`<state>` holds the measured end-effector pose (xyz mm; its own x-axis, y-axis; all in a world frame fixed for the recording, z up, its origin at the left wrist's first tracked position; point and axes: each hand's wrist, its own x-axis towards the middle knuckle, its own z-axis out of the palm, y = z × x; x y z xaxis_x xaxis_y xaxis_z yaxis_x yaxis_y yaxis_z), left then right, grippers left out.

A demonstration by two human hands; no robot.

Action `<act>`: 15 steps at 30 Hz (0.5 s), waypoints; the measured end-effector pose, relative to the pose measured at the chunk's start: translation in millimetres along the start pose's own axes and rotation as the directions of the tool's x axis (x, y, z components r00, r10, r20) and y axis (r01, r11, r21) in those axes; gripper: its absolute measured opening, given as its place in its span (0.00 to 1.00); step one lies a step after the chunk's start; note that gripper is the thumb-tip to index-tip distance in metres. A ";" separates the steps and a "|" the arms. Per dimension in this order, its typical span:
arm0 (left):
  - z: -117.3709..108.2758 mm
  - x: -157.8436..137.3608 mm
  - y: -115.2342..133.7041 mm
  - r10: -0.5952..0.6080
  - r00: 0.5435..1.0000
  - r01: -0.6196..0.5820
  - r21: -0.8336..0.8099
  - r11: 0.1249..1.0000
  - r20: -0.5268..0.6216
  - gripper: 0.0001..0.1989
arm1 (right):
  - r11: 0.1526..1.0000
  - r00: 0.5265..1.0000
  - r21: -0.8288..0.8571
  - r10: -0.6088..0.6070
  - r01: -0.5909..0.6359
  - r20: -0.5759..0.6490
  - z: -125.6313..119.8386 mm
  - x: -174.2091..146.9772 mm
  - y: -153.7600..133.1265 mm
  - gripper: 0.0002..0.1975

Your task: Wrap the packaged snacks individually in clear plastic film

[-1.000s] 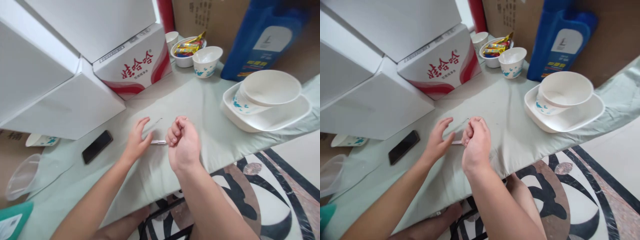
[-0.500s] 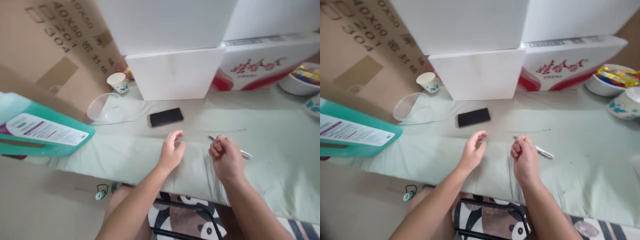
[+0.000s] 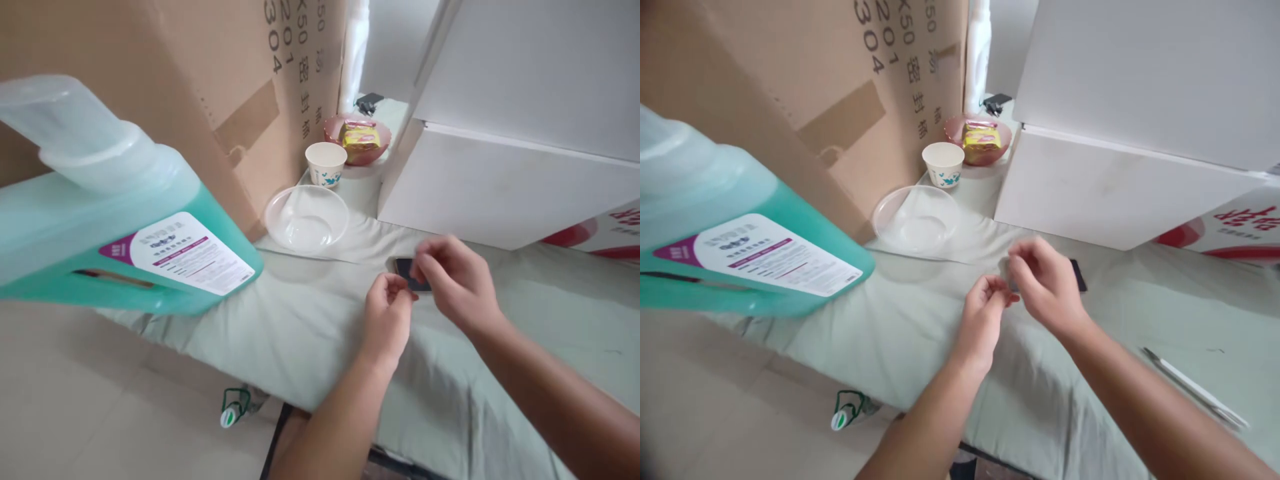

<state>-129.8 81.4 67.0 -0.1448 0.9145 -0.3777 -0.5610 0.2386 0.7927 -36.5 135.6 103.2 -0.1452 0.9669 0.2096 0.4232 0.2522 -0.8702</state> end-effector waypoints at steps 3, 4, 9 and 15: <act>-8.8 5.4 10.3 -0.110 0.993 0.100 -0.173 0.980 -0.048 0.03 | 0.983 0.988 -0.097 -0.154 0.154 0.010 59.0 95.6 -24.0 0.04; -10.2 6.7 12.2 -0.151 0.987 0.137 -0.210 0.968 -0.050 0.03 | 0.973 0.982 -0.139 -0.187 0.183 -0.014 78.1 128.3 -27.2 0.06; -11.1 11.4 14.4 -0.303 0.952 0.301 -0.295 0.907 0.041 0.06 | 0.840 0.995 -0.535 -0.095 0.094 0.025 140.3 259.0 -22.4 0.10; -16.6 22.3 18.6 -0.345 0.930 0.367 -0.299 0.881 0.127 0.06 | 0.674 0.991 -0.737 0.059 0.050 0.121 153.0 314.8 -1.7 0.16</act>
<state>-157.1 100.8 65.4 0.1619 0.8099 -0.5638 -0.7909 0.4482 0.4166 -219.8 433.8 102.4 -0.2274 0.9685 0.1018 0.9372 0.2460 -0.2473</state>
